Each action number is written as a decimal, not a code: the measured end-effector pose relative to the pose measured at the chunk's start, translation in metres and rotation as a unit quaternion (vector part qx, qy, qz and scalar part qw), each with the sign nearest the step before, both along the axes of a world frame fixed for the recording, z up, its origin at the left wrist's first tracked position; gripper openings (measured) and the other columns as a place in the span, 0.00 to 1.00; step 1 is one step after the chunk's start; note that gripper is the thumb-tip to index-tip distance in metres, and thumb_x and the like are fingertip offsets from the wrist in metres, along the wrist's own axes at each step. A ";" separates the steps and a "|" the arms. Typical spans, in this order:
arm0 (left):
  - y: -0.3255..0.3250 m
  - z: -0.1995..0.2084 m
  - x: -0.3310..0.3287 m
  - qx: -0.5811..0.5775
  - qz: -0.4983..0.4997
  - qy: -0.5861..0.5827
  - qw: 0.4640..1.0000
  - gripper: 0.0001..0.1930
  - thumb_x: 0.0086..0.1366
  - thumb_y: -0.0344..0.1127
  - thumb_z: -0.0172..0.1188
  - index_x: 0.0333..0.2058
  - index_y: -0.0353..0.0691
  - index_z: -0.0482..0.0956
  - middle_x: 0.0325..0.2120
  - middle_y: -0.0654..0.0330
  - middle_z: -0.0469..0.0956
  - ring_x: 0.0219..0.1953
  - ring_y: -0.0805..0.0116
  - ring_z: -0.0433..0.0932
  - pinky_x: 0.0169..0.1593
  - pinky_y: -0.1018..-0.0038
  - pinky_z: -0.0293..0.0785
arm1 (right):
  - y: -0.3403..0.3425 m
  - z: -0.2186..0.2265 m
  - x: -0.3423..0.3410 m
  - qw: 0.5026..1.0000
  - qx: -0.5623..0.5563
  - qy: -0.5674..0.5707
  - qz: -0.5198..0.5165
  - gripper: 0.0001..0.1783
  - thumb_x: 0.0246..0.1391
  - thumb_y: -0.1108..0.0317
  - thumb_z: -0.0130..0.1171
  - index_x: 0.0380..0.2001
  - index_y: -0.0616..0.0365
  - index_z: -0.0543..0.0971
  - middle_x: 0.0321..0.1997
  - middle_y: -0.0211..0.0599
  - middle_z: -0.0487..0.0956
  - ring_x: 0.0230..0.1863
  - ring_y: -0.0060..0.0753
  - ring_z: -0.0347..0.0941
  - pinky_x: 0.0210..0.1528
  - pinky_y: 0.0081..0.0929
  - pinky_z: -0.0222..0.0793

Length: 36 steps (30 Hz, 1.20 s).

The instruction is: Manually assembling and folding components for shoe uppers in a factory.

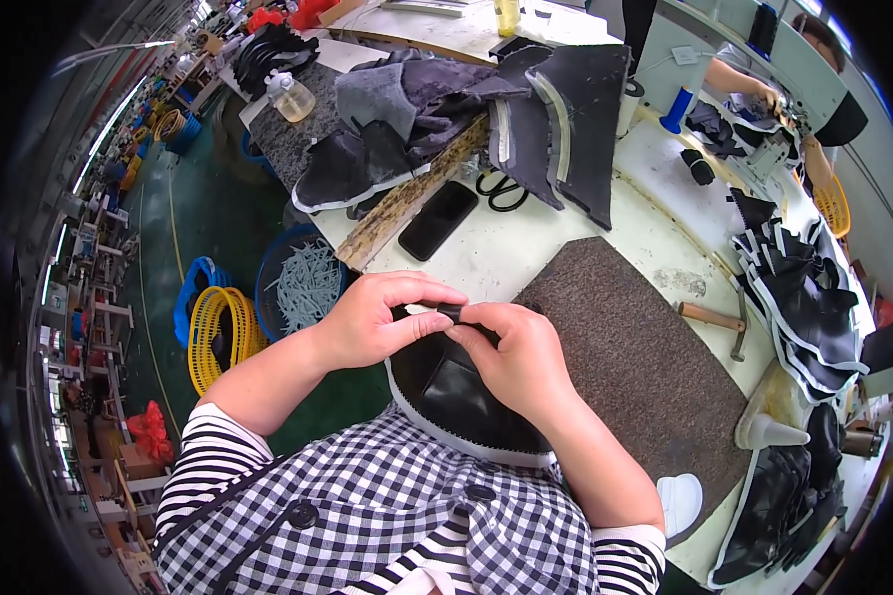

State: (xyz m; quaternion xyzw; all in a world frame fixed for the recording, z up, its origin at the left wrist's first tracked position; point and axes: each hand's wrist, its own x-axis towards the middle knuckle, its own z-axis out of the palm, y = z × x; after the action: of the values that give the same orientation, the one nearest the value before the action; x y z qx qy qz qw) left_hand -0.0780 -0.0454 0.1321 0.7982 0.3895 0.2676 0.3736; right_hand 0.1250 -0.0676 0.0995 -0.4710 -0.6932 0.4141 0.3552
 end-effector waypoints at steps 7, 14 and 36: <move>-0.004 0.002 0.008 -0.102 0.052 -0.012 0.993 0.10 0.61 0.33 0.62 0.40 0.37 0.83 0.33 0.58 0.81 0.34 0.71 0.80 0.40 0.77 0.74 | -0.009 0.002 -0.001 0.998 -0.022 -0.010 -0.055 0.14 0.47 0.66 0.68 0.34 0.61 0.77 0.32 0.44 0.81 0.34 0.46 0.79 0.36 0.32 0.74; 0.001 -0.001 0.002 -0.170 0.048 -0.035 0.984 0.08 0.62 0.32 0.63 0.38 0.37 0.84 0.32 0.63 0.79 0.34 0.76 0.76 0.38 0.80 0.71 | -0.015 0.006 -0.002 0.997 0.033 -0.014 -0.064 0.19 0.45 0.68 0.70 0.33 0.60 0.69 0.29 0.43 0.79 0.32 0.47 0.79 0.33 0.35 0.73; -0.011 -0.021 0.020 -0.210 0.084 -0.110 0.968 0.06 0.59 0.27 0.62 0.35 0.35 0.83 0.28 0.61 0.79 0.32 0.76 0.77 0.39 0.79 0.72 | -0.007 -0.011 0.013 0.999 0.014 -0.005 -0.038 0.19 0.42 0.70 0.70 0.38 0.57 0.74 0.27 0.39 0.79 0.31 0.42 0.76 0.34 0.34 0.71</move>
State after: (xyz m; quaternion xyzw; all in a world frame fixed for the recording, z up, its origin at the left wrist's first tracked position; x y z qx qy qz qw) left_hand -0.0582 -0.0567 0.1110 0.6319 0.4591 0.2968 0.5494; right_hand 0.1383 -0.0745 0.0881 -0.4940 -0.6826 0.3879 0.3737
